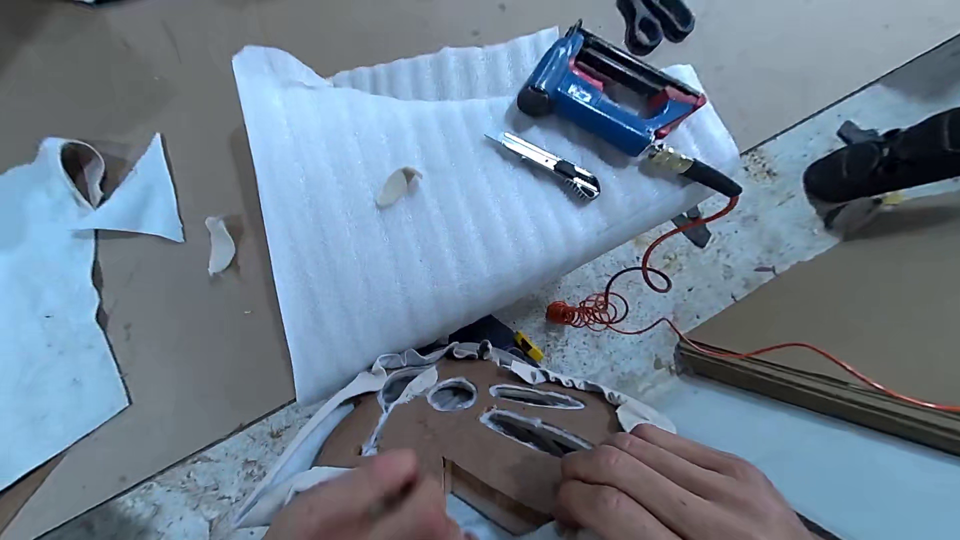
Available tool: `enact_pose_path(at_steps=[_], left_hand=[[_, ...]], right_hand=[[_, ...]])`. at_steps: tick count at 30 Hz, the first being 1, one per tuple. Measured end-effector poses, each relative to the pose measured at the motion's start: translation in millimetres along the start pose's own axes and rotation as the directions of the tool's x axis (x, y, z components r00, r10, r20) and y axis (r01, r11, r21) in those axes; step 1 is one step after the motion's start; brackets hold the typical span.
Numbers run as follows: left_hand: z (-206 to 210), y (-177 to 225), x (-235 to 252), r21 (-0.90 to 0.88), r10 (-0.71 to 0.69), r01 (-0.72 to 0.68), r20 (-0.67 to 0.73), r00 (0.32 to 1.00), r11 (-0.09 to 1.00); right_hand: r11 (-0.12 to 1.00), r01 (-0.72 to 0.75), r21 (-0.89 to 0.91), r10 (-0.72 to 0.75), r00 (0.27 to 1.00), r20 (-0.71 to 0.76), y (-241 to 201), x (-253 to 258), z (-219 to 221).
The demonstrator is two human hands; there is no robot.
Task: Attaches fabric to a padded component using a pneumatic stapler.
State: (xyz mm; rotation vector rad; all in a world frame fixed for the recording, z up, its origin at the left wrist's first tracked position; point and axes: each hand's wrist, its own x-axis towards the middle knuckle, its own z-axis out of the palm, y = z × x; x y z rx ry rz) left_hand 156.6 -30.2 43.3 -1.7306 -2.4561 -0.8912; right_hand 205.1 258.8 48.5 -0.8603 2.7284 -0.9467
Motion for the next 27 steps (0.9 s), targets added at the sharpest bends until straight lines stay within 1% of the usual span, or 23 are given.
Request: enact_pose_path(at_steps=[2,3,4,6,9,13,16,18,20,21,22,24,25,26,27], left_hand=[[0,-3,11,0.063,-0.167,0.159,0.129,0.978,0.985],[3,-4,15,0.103,-0.225,0.208,0.186,0.956,0.973],[8,-6,19,0.141,-0.261,0.236,0.202,0.944,0.962],[17,-13,27,0.2,-0.28,0.245,0.166,0.946,0.949],[20,-29,41,0.183,-0.255,0.229,0.133,0.958,0.956],[27,-50,47,0.134,-0.25,0.24,0.058,0.967,0.961],[28,-60,55,0.062,-0.323,0.321,0.031,0.946,0.945],[28,-64,61,0.0,-0.391,0.391,0.018,0.92,0.92],[28,-66,62,-0.064,-0.463,0.464,0.028,0.886,0.884],[26,-68,63,-0.103,-0.501,0.505,0.062,0.863,0.857],[22,-72,64,-0.142,-0.541,0.553,0.118,0.833,0.821],[9,-79,69,-0.206,-0.615,0.665,0.261,0.744,0.718],[1,-84,71,-0.232,-0.631,0.705,0.324,0.705,0.67],[-4,-89,73,-0.265,-0.624,0.719,0.363,0.692,0.643],[-7,-95,72,-0.306,-0.605,0.714,0.381,0.698,0.63]], right_hand=[[0.999,-0.039,0.02,0.039,0.999,0.005,5,5,1],[0.999,-0.047,0.011,0.047,0.999,0.006,9,8,2],[0.999,-0.039,-0.017,0.039,0.999,-0.005,14,11,3],[0.994,0.003,-0.106,-0.009,0.998,-0.059,27,22,3],[0.989,0.022,-0.148,-0.032,0.997,-0.065,40,40,-10],[0.985,-0.061,-0.162,0.063,0.998,0.005,46,55,-28],[0.981,-0.128,-0.146,0.139,0.988,0.066,51,61,-40],[0.978,-0.152,-0.143,0.163,0.984,0.066,55,60,-47],[0.97,-0.141,-0.196,0.145,0.989,0.009,60,59,-45],[0.964,-0.121,-0.237,0.117,0.993,-0.033,64,59,-42],[0.956,-0.104,-0.273,0.085,0.993,-0.082,70,61,-37],[0.947,-0.096,-0.308,0.035,0.98,-0.197,79,66,-25],[0.949,-0.104,-0.299,0.028,0.968,-0.248,82,69,-19],[0.958,-0.103,-0.268,0.02,0.955,-0.296,85,71,-12],[0.971,-0.092,-0.22,0.011,0.938,-0.347,90,72,-6]])
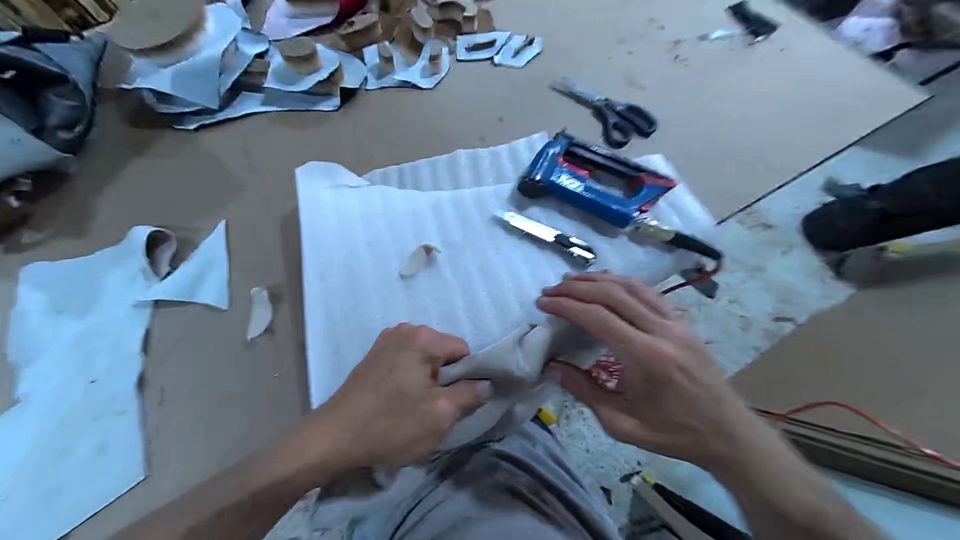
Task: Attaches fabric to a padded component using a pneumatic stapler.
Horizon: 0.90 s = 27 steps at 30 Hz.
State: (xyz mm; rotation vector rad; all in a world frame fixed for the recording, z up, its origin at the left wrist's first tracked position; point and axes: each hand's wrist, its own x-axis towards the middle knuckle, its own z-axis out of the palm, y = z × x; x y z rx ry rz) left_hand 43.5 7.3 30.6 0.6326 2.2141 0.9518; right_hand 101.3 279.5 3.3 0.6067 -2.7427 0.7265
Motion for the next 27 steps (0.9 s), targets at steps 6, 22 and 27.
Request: enact_pose_path(at_steps=[6,22,27], left_hand=[[40,-24,14,-0.257,0.058,-0.067,-0.043,0.997,0.964],[67,-19,80,-0.746,0.2,-0.204,-0.097,0.975,0.634],[74,-8,76,-0.826,0.029,-0.098,-0.098,0.995,0.556]], right_hand=[[0.951,-0.042,0.307,0.195,0.852,-0.486,19,-9,81],[0.848,-0.161,0.505,0.494,0.584,-0.644,26,1,94],[0.827,-0.389,0.406,0.56,0.513,-0.65,27,-9,112]])
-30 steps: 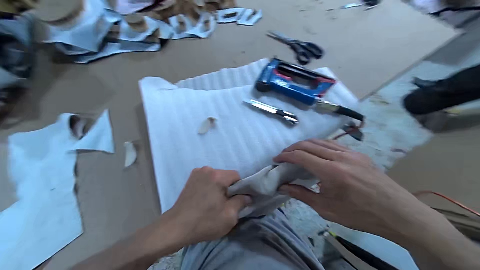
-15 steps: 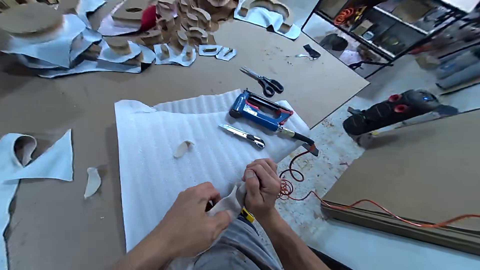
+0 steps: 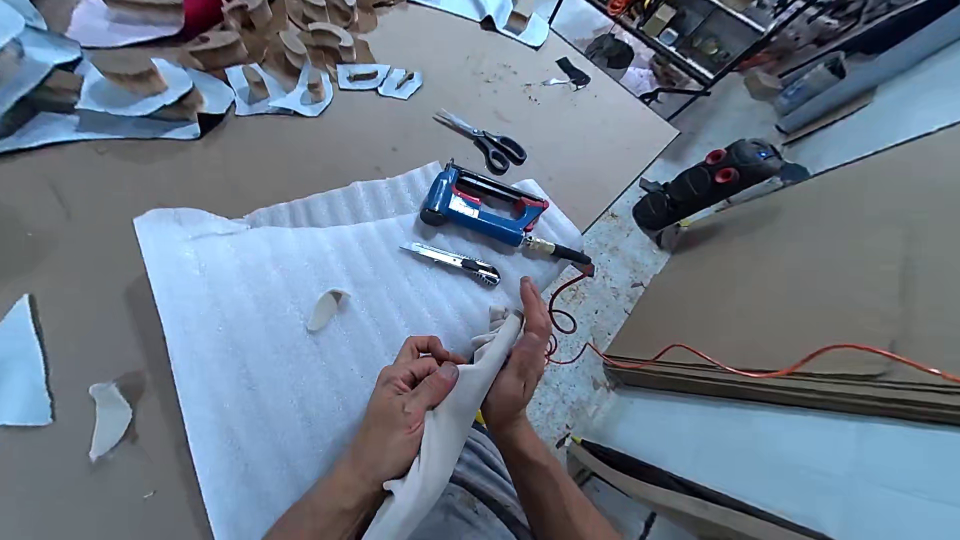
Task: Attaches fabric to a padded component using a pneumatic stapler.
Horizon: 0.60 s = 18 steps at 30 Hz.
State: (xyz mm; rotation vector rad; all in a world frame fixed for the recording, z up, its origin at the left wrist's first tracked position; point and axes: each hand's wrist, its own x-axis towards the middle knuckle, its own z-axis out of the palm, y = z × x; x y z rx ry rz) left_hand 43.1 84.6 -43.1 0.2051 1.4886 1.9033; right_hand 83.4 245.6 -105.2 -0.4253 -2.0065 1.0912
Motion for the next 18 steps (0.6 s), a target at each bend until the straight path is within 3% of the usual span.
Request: enact_pose_path(at_steps=[8,10,12,13,14,16,18], left_hand=[[5,-9,-3,-0.075,0.014,-0.02,-0.076,0.997,0.997],[4,-7,-5,-0.068,0.011,-0.018,-0.103,0.995,0.997],[2,-5,-2,-0.045,0.009,-0.014,-0.116,0.993,0.999],[1,-5,-2,-0.025,0.023,-0.027,-0.124,0.992,0.999],[0,-6,-4,0.005,0.04,-0.04,-0.13,0.991,0.999],[-1,-8,-3,0.051,0.087,-0.081,-0.147,0.985,0.995],[-2,-9,-3,0.098,0.124,-0.108,-0.174,0.977,0.989]], right_hand=[[0.951,0.21,-0.227,-0.16,0.962,0.22,-70,-8,4],[0.987,0.13,-0.097,-0.102,0.961,0.256,-84,-7,6],[0.984,-0.08,0.162,0.019,0.936,0.351,-88,10,-8],[0.959,-0.133,0.249,0.006,0.892,0.453,-83,21,-21],[0.964,-0.097,0.247,-0.066,0.813,0.578,-75,31,-35],[0.983,0.167,0.079,-0.164,0.596,0.786,-69,52,-49],[0.921,0.381,-0.08,-0.086,0.4,0.913,-80,66,-48]])
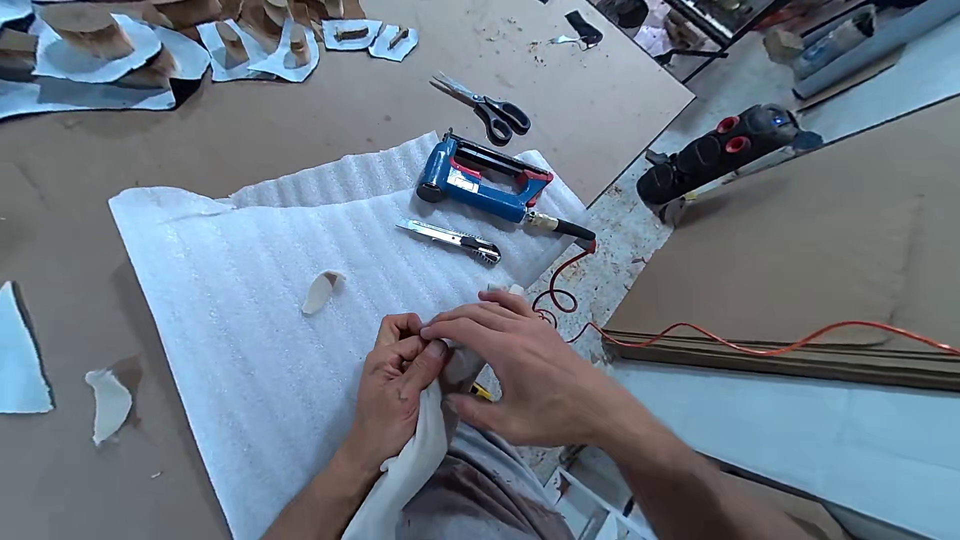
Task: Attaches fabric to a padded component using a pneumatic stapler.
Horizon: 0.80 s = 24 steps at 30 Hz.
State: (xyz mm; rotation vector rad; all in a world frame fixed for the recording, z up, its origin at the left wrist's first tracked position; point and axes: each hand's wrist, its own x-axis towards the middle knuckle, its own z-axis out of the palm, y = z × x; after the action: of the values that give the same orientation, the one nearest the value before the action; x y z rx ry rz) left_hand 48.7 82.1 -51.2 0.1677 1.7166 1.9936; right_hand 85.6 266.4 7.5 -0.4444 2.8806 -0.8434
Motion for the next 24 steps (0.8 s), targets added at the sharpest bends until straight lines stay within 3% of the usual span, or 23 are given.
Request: enact_pose_path(at_steps=[2,4,9,11,14,16,18,20,22,24], left_hand=[[-1,-1,0,0.052,0.049,-0.047,-0.046,0.998,0.998],[-5,-1,2,0.088,0.092,-0.086,-0.059,0.994,0.992],[-28,-2,15,0.166,0.216,-0.218,0.03,0.976,0.962],[-43,-1,20,0.169,0.142,-0.16,0.117,0.983,0.972],[-64,15,23,0.329,-0.099,-0.012,0.318,0.943,0.944],[-69,39,24,0.556,-0.304,0.049,0.377,0.875,0.83],[-61,72,27,0.816,-0.492,-0.002,0.35,0.797,0.577],[-45,91,31,0.931,-0.587,-0.043,0.264,0.766,0.363],[-37,95,35,0.962,-0.615,0.001,0.173,0.769,0.272],[-35,94,37,0.951,-0.626,0.097,0.116,0.771,0.295]], right_hand=[[0.995,-0.063,-0.079,0.076,0.981,0.177,-7,12,-9],[0.993,-0.096,-0.069,0.11,0.967,0.229,-13,21,-9],[0.999,-0.053,0.011,0.054,0.992,-0.117,-16,25,24],[0.999,-0.032,0.026,0.037,0.977,-0.211,-13,26,32],[0.999,-0.013,0.045,0.025,0.96,-0.278,-11,32,41],[0.998,-0.02,0.056,0.034,0.962,-0.272,-11,35,42],[0.998,-0.03,0.052,0.043,0.96,-0.277,-10,37,41],[0.998,-0.048,0.043,0.058,0.962,-0.267,-12,37,41],[0.997,-0.065,0.038,0.073,0.963,-0.261,-13,37,41],[0.996,-0.068,0.055,0.08,0.963,-0.258,-13,37,41]])
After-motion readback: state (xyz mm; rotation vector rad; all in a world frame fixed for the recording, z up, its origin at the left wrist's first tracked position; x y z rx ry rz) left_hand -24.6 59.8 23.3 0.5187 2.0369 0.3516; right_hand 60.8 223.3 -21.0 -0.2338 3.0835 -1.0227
